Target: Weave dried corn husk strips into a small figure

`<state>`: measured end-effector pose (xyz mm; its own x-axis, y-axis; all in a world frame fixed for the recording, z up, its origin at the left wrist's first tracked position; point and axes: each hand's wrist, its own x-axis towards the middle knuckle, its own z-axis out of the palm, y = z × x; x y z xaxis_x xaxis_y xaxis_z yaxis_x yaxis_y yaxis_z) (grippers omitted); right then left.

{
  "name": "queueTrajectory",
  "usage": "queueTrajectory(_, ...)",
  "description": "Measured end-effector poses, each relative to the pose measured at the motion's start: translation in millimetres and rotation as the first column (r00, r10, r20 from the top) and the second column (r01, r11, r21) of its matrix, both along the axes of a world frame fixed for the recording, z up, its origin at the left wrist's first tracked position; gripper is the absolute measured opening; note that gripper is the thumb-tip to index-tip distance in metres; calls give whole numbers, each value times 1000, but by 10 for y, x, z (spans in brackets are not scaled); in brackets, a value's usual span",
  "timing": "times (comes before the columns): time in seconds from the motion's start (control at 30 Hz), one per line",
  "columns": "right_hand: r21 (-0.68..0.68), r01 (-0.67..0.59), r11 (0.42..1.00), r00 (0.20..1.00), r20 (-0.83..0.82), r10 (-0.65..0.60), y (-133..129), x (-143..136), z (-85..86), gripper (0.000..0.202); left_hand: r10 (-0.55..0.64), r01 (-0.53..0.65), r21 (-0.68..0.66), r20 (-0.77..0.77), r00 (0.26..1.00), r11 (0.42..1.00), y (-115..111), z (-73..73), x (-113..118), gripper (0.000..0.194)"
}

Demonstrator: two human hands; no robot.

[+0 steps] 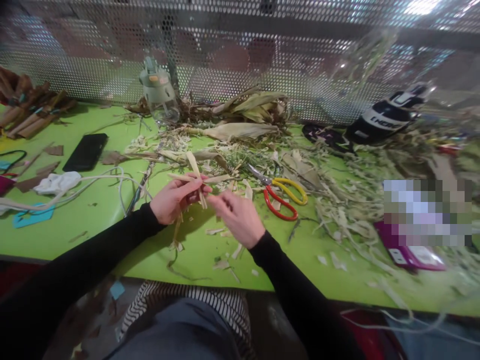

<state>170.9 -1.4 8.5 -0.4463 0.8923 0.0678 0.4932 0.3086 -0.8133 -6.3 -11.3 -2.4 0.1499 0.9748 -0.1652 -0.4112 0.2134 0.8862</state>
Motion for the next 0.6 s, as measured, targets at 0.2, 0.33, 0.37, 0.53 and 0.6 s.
queueTrajectory(0.2,66,-32,997,999,-11,32,-83,-125,-54,37,-63,61,86,21,998,994,-66,14,46,33)
queueTrajectory(0.33,102,-96,990,995,28,93,-124,-124,-23,35,-38,32,102,51,998,994,-104,51,50,28)
queueTrajectory(0.37,124,-113,986,993,45,108,-126,-123,-18,36,-31,26,97,45,998,995,-106,55,48,28)
queueTrajectory(0.53,211,-135,968,989,96,117,-102,-93,-11,40,-32,31,45,16,999,998,-50,41,-2,27)
queueTrajectory(0.6,315,-82,946,992,114,48,-82,-65,-11,38,-5,5,6,29,1000,1000,-18,30,-27,26)
